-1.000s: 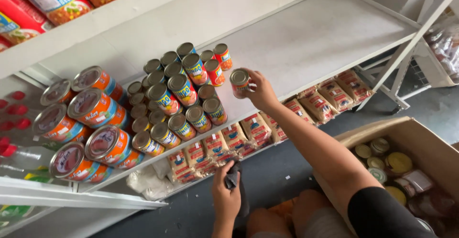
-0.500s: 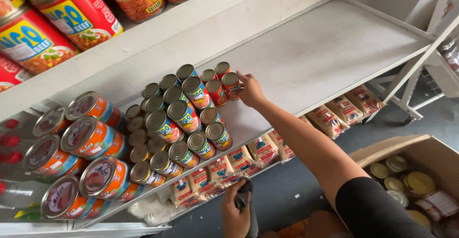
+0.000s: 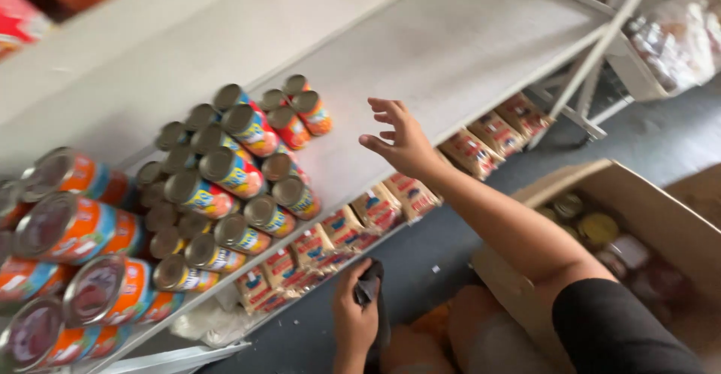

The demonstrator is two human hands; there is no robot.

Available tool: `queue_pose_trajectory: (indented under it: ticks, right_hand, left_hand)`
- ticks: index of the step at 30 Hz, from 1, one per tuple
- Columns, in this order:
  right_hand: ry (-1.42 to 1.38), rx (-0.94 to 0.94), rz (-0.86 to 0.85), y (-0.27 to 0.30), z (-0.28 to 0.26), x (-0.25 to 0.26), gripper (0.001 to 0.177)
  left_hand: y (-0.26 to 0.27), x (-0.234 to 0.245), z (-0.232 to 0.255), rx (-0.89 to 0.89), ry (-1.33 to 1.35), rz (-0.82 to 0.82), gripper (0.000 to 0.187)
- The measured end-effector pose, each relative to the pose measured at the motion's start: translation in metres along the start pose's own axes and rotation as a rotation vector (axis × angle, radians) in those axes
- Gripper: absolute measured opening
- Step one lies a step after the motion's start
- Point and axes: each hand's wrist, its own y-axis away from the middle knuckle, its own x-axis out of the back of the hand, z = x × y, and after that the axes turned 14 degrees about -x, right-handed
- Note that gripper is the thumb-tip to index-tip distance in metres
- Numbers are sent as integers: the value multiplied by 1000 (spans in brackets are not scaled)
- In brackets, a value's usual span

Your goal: The person takes canned goods from a cardboard box, wipes them with a cloth, and places them on a shelf. The person repeats this process for multiple cans, organizing them in rows on the shelf.

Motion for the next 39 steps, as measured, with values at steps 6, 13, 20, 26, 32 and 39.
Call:
queue_pose_trajectory:
  ticks: [6, 13, 20, 26, 32, 39]
  right_hand:
    - [85, -153, -158, 123, 5, 193, 38]
    - [507, -458, -314, 249, 76, 340, 42]
    - [913, -654, -584, 332, 222, 336, 70]
    - [908, -722, -631, 364, 273, 301, 78]
    - [882, -669, -564, 337, 253, 342, 51]
    - [1107, -797, -469, 316, 293, 357, 48]
  left_hand:
    - [-7, -51, 32, -129, 118, -179, 35]
    - [-27, -156, 111, -305, 294, -438, 36]
    - [-4, -265, 145, -467, 348, -707, 54]
    - [20, -311, 139, -470, 291, -809, 58]
    - [25, -319, 132, -442, 232, -794, 58]
    - [24, -322, 134, -421, 196, -799, 59]
